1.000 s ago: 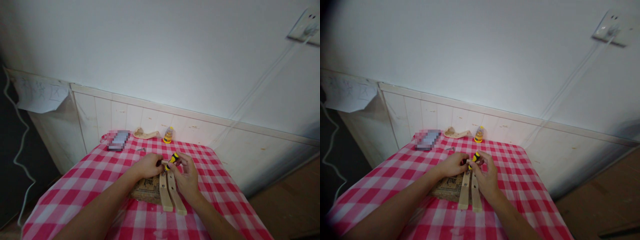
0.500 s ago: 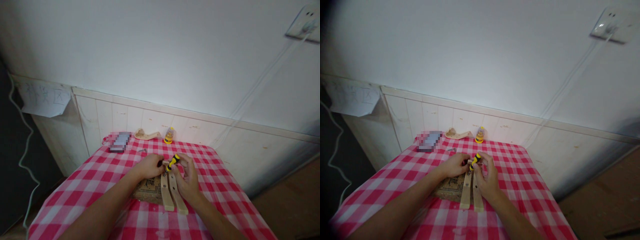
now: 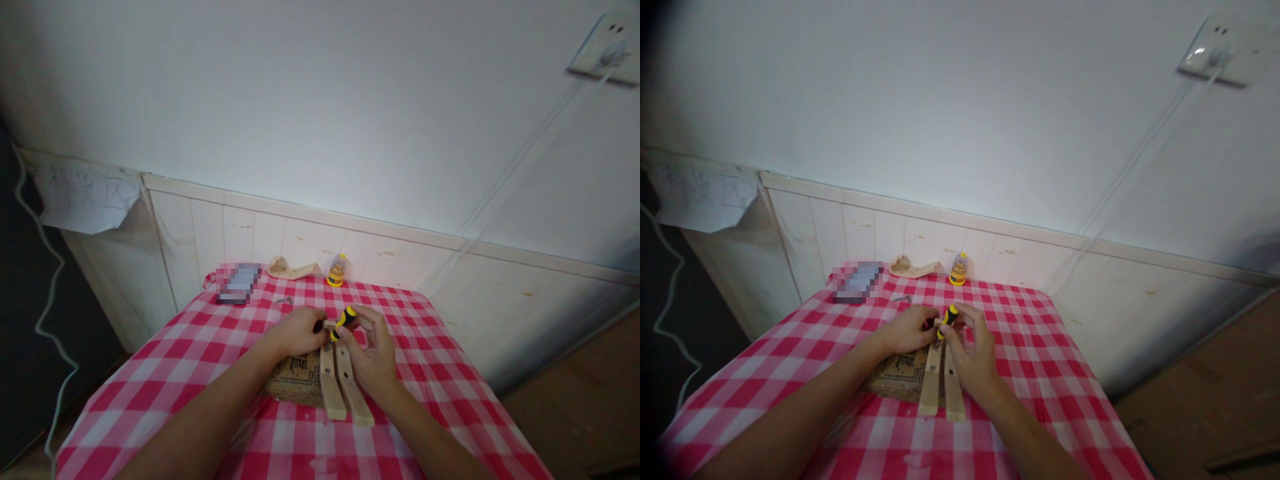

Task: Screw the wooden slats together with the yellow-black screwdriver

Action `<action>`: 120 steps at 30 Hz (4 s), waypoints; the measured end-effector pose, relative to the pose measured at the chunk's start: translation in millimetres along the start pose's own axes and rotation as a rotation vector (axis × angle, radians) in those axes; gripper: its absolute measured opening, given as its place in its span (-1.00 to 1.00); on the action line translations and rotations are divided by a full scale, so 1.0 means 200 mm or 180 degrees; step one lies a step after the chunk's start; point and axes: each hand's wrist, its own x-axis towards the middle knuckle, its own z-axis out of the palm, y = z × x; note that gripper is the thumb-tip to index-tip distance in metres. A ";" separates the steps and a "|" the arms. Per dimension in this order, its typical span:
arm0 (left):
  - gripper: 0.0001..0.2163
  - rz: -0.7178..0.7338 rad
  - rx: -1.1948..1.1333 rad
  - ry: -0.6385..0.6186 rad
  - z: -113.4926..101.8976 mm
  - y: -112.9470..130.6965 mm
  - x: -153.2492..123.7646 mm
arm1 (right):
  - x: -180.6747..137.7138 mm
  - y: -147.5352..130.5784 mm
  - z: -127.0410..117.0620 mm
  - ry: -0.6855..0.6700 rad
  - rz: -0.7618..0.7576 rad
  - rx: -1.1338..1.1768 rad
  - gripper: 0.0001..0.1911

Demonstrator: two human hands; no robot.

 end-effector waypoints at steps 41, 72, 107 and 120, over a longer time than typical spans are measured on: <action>-0.82 -0.0008 0.0077 -0.0034 -0.01 0.02 0.00 | -0.04 -0.01 -0.02 -0.0084 -0.0176 -0.0189 -0.64; -0.85 -0.0015 -0.0015 -0.0055 -0.01 0.02 -0.01 | 0.01 -0.04 0.00 0.0097 0.0102 -0.0154 -0.66; -0.81 0.0033 0.0072 0.0030 0.01 0.00 0.00 | -0.04 -0.01 0.00 -0.0469 0.0091 0.0350 -0.56; -0.80 -0.0068 -0.0008 -0.0089 0.00 0.00 0.00 | -0.02 0.00 0.00 -0.0241 0.0068 0.0024 -0.53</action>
